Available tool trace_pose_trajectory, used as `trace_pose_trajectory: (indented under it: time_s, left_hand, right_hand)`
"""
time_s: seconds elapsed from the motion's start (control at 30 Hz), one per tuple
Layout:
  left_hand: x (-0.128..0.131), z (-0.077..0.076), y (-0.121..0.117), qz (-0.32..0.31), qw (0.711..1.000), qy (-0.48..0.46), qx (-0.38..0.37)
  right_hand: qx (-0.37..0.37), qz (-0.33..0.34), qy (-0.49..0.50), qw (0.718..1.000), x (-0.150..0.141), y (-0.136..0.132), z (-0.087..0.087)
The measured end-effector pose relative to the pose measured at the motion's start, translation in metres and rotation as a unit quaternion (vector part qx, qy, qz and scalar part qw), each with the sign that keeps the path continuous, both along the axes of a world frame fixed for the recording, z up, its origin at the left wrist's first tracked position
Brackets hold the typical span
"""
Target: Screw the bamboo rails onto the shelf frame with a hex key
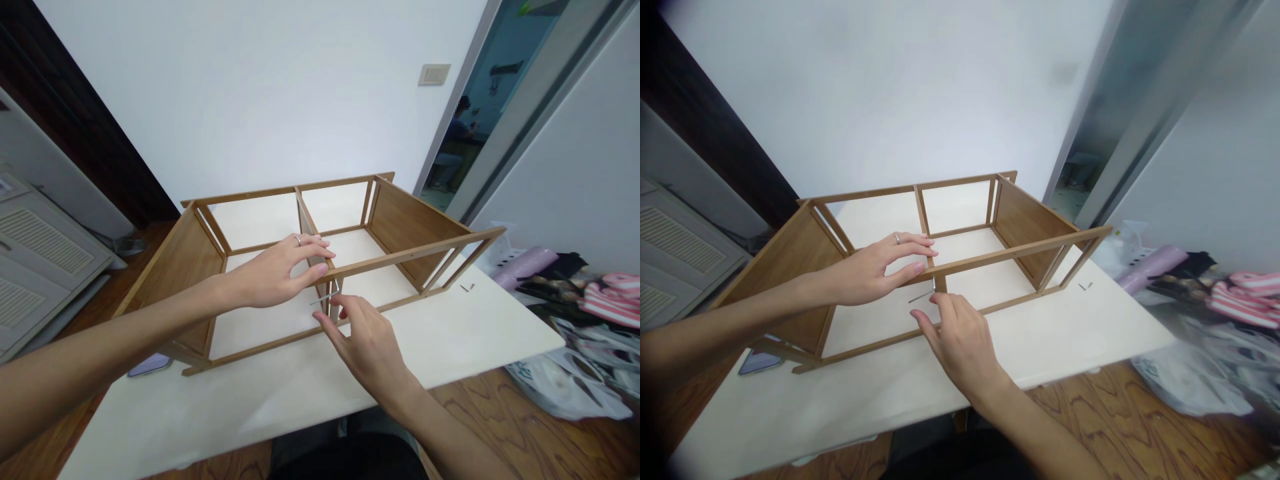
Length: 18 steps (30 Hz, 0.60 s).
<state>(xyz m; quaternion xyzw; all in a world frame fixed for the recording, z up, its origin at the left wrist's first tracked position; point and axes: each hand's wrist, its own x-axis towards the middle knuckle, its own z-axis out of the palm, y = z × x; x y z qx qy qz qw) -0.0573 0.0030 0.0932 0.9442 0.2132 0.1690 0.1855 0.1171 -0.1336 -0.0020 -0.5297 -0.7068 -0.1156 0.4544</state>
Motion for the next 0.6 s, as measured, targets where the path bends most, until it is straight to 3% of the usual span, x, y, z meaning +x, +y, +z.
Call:
trace_pose_trajectory:
  time_s: [0.13,0.2,0.27,0.37,0.5,0.6]
  left_hand:
    - [0.001,-0.002,0.001,-0.005,1.000,-0.002,0.006]
    - [0.001,-0.002,0.002,-0.008,1.000,-0.005,0.009]
    - [0.001,-0.003,0.003,-0.009,1.000,-0.009,0.011]
    - [0.001,-0.004,0.004,-0.008,1.000,-0.008,0.012]
    - [0.000,-0.005,0.005,-0.008,1.000,-0.006,0.012]
    - [0.001,-0.005,0.005,-0.006,1.000,-0.009,0.014]
  right_hand:
    - [0.092,-0.083,-0.239,0.963,0.010,-0.006,0.033]
    - [0.111,-0.068,-0.352,0.927,0.013,-0.004,0.052]
    - [0.129,-0.002,-0.443,0.887,0.011,0.001,0.065]
    - [0.116,0.069,-0.512,0.849,0.006,0.014,0.074]
    - [0.056,0.075,-0.580,0.809,0.002,0.029,0.078]
    - [0.051,0.085,-0.613,0.783,0.004,0.034,0.082]
